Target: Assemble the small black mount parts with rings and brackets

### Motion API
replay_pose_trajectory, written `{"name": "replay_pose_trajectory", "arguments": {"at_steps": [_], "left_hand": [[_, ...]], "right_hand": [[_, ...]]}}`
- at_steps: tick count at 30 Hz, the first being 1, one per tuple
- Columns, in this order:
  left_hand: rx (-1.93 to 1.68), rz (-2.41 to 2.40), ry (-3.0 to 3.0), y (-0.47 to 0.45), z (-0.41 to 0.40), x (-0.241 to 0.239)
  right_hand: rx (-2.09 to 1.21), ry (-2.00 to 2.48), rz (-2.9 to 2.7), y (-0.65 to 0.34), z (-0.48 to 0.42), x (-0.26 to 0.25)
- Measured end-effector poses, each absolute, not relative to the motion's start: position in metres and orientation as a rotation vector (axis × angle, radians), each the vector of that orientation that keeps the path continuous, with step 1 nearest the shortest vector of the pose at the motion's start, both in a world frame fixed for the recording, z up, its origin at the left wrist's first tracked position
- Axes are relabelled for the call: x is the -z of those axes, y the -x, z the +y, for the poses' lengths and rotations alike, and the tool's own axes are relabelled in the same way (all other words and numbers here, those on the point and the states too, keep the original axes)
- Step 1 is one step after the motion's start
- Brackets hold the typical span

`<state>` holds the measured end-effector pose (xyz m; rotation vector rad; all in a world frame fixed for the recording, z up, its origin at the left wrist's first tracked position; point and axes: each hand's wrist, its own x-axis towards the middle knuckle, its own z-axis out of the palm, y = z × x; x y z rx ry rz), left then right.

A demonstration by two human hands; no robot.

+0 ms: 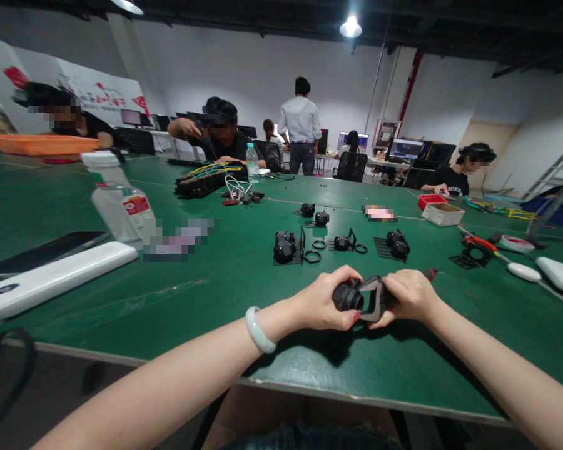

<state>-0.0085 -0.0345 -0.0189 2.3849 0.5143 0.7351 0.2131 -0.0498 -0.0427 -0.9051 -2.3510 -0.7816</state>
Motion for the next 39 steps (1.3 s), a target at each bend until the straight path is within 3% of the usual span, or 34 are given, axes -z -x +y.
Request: {"name": "replay_pose_trajectory", "arguments": {"at_steps": [17,25,32,39], "left_hand": [[-0.73,0.493,-2.347,0.01,-0.033,0.02],[-0.828,0.557,-2.38,0.012,-0.028,0.012],[-0.841,0.734,-2.444,0.019,-0.02,0.01],[-0.798,0.807,-2.502,0.019,-0.02,0.006]], "right_hand": [[0.776,0.933,-2.318,-0.21,-0.048,0.047],[0.919,0.943,-2.329,-0.227,-0.046,0.032],[1.013,1.199,-2.288,-0.268,-0.033,0.032],[0.807,1.501,-2.298,-0.281,-0.032,0.024]]}}
